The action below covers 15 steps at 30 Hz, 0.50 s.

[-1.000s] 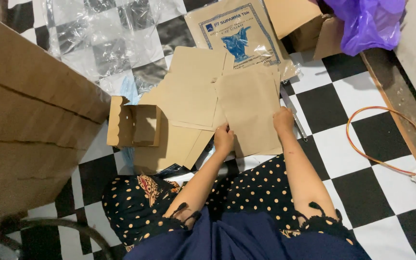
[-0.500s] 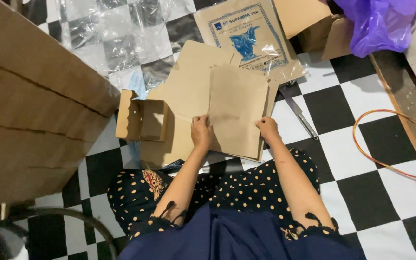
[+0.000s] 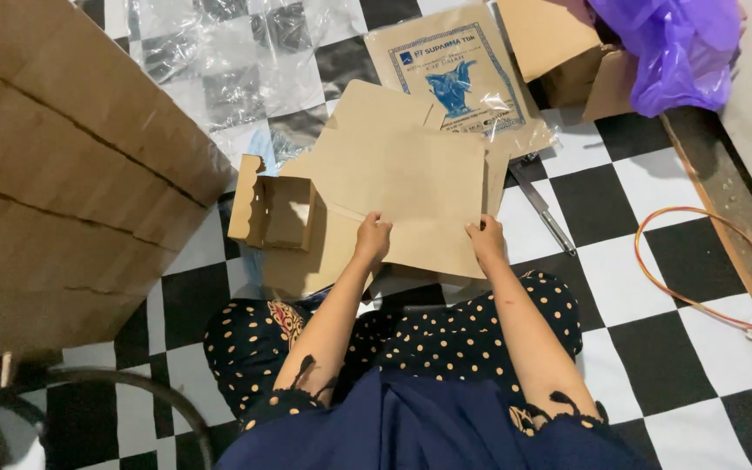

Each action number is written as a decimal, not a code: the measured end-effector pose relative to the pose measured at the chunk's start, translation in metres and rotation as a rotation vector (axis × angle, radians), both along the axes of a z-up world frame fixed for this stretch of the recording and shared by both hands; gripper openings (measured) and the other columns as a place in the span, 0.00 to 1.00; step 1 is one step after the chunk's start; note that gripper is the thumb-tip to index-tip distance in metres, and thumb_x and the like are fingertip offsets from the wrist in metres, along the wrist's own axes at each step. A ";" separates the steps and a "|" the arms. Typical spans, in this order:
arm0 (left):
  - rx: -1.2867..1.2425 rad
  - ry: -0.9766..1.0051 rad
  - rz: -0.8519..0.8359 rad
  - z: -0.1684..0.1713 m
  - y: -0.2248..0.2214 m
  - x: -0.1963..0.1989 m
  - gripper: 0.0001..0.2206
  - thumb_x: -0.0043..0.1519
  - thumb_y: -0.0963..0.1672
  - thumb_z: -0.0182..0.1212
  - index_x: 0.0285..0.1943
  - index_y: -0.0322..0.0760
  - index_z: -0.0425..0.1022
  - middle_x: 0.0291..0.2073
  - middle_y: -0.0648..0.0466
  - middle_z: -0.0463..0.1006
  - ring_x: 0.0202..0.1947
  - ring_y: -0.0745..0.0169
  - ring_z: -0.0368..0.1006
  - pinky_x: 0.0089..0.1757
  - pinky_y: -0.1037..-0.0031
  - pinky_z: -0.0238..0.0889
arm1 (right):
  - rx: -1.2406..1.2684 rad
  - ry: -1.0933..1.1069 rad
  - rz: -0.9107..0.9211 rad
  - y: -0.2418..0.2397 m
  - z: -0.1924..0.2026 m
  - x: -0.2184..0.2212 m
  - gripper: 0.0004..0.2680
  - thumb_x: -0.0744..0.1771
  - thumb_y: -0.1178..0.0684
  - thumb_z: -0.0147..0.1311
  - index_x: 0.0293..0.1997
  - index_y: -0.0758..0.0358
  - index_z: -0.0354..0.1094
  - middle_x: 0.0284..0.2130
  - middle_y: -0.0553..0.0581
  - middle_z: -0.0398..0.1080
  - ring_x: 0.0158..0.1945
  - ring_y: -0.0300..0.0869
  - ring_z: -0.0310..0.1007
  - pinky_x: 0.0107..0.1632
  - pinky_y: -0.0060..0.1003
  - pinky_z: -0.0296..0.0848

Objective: Assembling and trimming cardboard boxes while sitting on the floor

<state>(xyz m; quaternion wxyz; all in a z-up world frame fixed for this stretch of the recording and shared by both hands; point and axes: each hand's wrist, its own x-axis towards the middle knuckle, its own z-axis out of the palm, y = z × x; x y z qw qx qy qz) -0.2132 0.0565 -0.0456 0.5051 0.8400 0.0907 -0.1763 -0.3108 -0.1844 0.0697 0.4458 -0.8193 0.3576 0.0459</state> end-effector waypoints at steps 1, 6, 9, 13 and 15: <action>-0.002 -0.001 0.000 0.017 -0.002 -0.003 0.20 0.60 0.47 0.61 0.62 0.41 0.72 0.51 0.39 0.79 0.58 0.40 0.74 0.54 0.53 0.68 | -0.002 -0.001 0.000 -0.014 -0.036 0.007 0.16 0.67 0.47 0.57 0.58 0.64 0.69 0.54 0.65 0.70 0.60 0.57 0.70 0.59 0.51 0.71; 0.236 -0.192 -0.329 0.109 -0.024 -0.033 0.17 0.62 0.41 0.61 0.61 0.37 0.73 0.49 0.37 0.80 0.56 0.39 0.75 0.54 0.51 0.68 | -0.113 -0.012 -0.013 -0.050 -0.111 0.021 0.14 0.66 0.50 0.57 0.56 0.64 0.71 0.51 0.65 0.70 0.58 0.59 0.72 0.57 0.52 0.73; 0.475 -0.404 -0.400 0.052 -0.037 -0.019 0.16 0.56 0.40 0.66 0.54 0.37 0.77 0.51 0.40 0.76 0.51 0.37 0.73 0.49 0.54 0.71 | -0.103 0.009 -0.063 -0.050 -0.111 0.019 0.13 0.67 0.51 0.57 0.54 0.64 0.71 0.47 0.64 0.72 0.56 0.58 0.74 0.53 0.51 0.75; 0.414 -0.501 -0.258 0.057 -0.042 -0.003 0.21 0.54 0.40 0.69 0.58 0.35 0.73 0.55 0.39 0.70 0.52 0.37 0.73 0.49 0.52 0.72 | -0.084 -0.005 -0.129 -0.056 -0.125 0.023 0.11 0.66 0.51 0.58 0.52 0.61 0.72 0.44 0.60 0.73 0.52 0.55 0.75 0.50 0.50 0.76; 0.360 -0.448 -0.177 0.029 -0.043 0.017 0.28 0.54 0.39 0.69 0.65 0.30 0.68 0.53 0.38 0.71 0.52 0.34 0.72 0.51 0.51 0.70 | -0.095 0.014 -0.134 -0.057 -0.126 0.026 0.10 0.67 0.52 0.57 0.51 0.62 0.72 0.43 0.61 0.74 0.52 0.56 0.75 0.49 0.50 0.76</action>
